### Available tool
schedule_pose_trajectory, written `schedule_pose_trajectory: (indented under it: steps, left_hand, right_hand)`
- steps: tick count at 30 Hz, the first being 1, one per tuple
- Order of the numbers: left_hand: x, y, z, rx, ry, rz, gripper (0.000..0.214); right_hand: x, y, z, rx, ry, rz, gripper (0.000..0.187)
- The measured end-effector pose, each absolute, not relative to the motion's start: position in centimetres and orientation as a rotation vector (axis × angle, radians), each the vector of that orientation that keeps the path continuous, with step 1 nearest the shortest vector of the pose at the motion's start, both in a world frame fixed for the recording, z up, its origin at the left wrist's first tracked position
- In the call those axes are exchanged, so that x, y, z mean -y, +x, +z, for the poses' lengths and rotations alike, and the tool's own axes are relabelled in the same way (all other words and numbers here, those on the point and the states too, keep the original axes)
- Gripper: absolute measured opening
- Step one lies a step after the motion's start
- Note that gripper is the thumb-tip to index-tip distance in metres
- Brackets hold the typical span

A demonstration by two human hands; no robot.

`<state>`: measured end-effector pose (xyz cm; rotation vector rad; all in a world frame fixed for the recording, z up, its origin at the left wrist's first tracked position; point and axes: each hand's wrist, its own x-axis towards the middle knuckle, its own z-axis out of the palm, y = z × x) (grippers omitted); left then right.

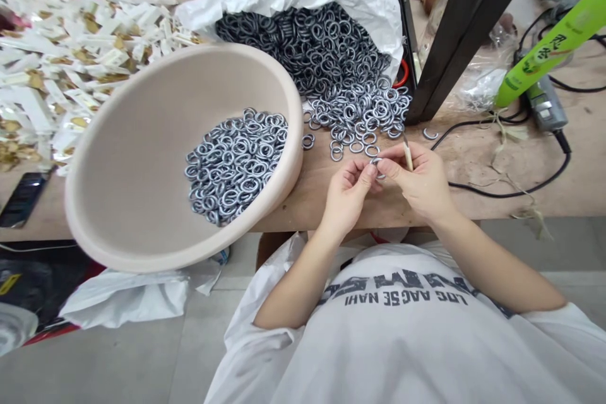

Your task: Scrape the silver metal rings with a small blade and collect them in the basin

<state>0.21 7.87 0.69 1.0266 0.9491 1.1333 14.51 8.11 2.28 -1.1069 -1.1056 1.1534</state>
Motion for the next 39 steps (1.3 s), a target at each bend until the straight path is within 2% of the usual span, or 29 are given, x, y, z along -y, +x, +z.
schedule_pose_trajectory:
  steps: [7, 10, 18, 24, 27, 32, 37, 39]
  left_hand:
    - [-6.8, 1.0, 0.6, -0.986, 1.002, 1.169, 0.040]
    - [-6.6, 0.9, 0.9, -0.915, 0.956, 1.096, 0.039]
    - [-6.7, 0.9, 2.3, -0.935, 0.711, 1.045, 0.044]
    - [-6.7, 1.3, 2.6, -1.018, 0.624, 1.067, 0.044]
    - [-6.2, 1.2, 2.7, -0.997, 0.664, 1.032, 0.044]
    - [-5.4, 1.1, 2.3, -0.831, 0.754, 0.904, 0.042]
    - [-6.1, 0.5, 1.8, -0.852, 0.755, 0.962, 0.040]
    - [-6.5, 0.2, 1.8, -0.837, 0.750, 0.957, 0.038]
  right_hand:
    - [-7.2, 13.8, 2.0, 1.193, -1.077, 1.278, 0.042]
    - [-8.0, 14.5, 2.1, 1.259, -1.071, 1.314, 0.038]
    - [-7.0, 16.5, 3.3, 2.000, -1.238, 0.547, 0.036]
    - [-5.8, 16.0, 3.3, 2.165, -1.309, 0.300, 0.039]
    - [-6.7, 16.5, 3.1, 2.132, -1.308, 0.377, 0.040]
    - [-8.9, 18.0, 2.5, 1.672, -1.448, 0.621, 0.048]
    - [-7.9, 16.3, 2.5, 1.376, -1.071, 1.402, 0.039]
    - [-7.4, 15.6, 2.4, 1.243, -1.031, 1.473, 0.038]
